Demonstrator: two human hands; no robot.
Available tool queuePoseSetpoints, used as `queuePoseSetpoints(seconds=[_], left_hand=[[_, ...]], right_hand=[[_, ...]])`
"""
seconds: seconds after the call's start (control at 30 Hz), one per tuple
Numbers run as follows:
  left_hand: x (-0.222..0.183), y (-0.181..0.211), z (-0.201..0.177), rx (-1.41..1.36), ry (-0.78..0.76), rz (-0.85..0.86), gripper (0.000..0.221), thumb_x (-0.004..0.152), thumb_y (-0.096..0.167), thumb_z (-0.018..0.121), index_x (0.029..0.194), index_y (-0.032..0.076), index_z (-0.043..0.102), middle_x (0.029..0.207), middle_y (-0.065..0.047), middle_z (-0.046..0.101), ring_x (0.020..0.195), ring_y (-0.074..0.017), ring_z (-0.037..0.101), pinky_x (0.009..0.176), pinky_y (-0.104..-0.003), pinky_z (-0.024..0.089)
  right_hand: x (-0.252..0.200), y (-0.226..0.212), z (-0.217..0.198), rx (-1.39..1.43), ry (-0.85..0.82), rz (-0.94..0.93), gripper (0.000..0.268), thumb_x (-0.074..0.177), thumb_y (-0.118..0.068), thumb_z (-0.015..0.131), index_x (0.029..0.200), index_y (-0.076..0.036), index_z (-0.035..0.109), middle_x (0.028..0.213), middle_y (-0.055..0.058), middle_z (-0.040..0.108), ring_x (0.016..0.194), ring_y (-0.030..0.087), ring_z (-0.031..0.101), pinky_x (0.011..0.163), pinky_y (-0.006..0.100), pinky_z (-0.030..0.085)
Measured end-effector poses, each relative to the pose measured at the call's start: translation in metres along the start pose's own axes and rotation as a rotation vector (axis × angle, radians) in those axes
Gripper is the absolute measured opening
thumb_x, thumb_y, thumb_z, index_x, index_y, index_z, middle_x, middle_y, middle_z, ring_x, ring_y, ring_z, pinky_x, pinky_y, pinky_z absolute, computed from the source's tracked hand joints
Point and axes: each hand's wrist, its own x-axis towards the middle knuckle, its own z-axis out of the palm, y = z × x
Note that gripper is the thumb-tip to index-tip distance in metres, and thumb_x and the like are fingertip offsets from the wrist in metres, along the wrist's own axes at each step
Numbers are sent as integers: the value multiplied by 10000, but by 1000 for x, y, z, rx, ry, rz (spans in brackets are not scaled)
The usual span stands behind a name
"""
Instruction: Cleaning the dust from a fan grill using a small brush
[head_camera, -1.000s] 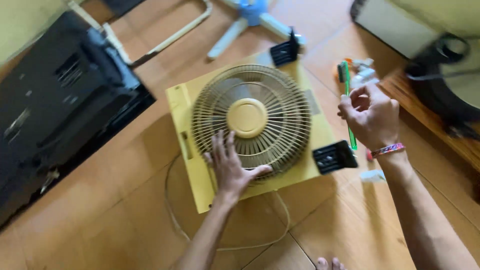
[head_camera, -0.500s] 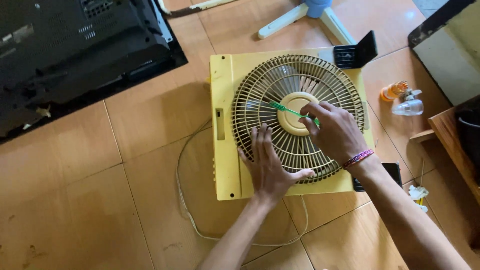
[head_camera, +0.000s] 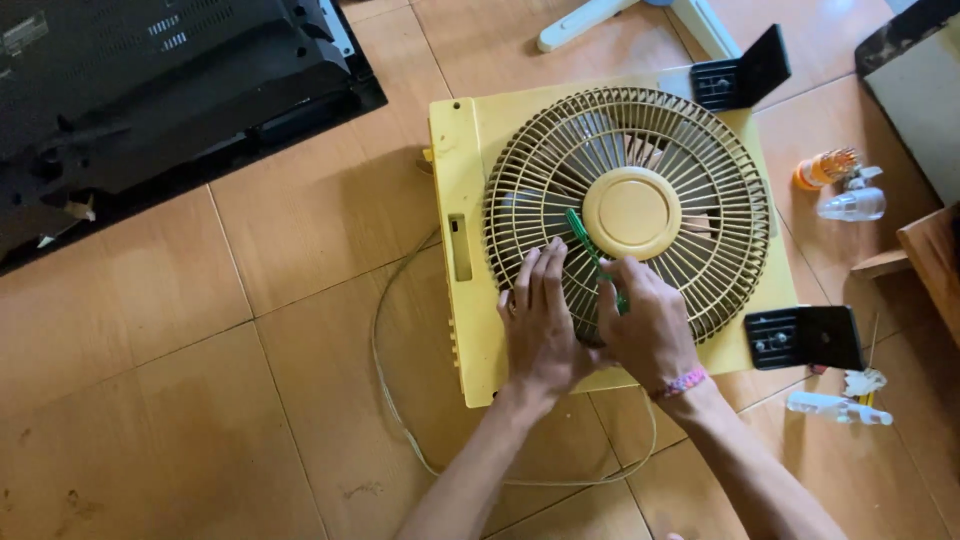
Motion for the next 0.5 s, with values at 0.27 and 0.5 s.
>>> queuePoseSetpoints(seconds=[0.27,0.5], left_hand=[[-17,4,41,87,62,-50,1063,643,486,776,1515,110,297,1490,-103,413,1391,-327,364,927,-610,441],[-9,16,35,146,9,-132,1148,614,405,852,1531,107,230,1505,-96,344,1405,-304,321,908,-524,438]], right_hand=[[-10,-20,-18,-5,-74,101,155,954,-101,629,1101,-123,673,889,141,717,813,354,738,728,463,594],[-2,-15,-2,-59,6,17,143,949,-112,619,1082,-121,670,874,172,675,827,421,716,680,524,579]])
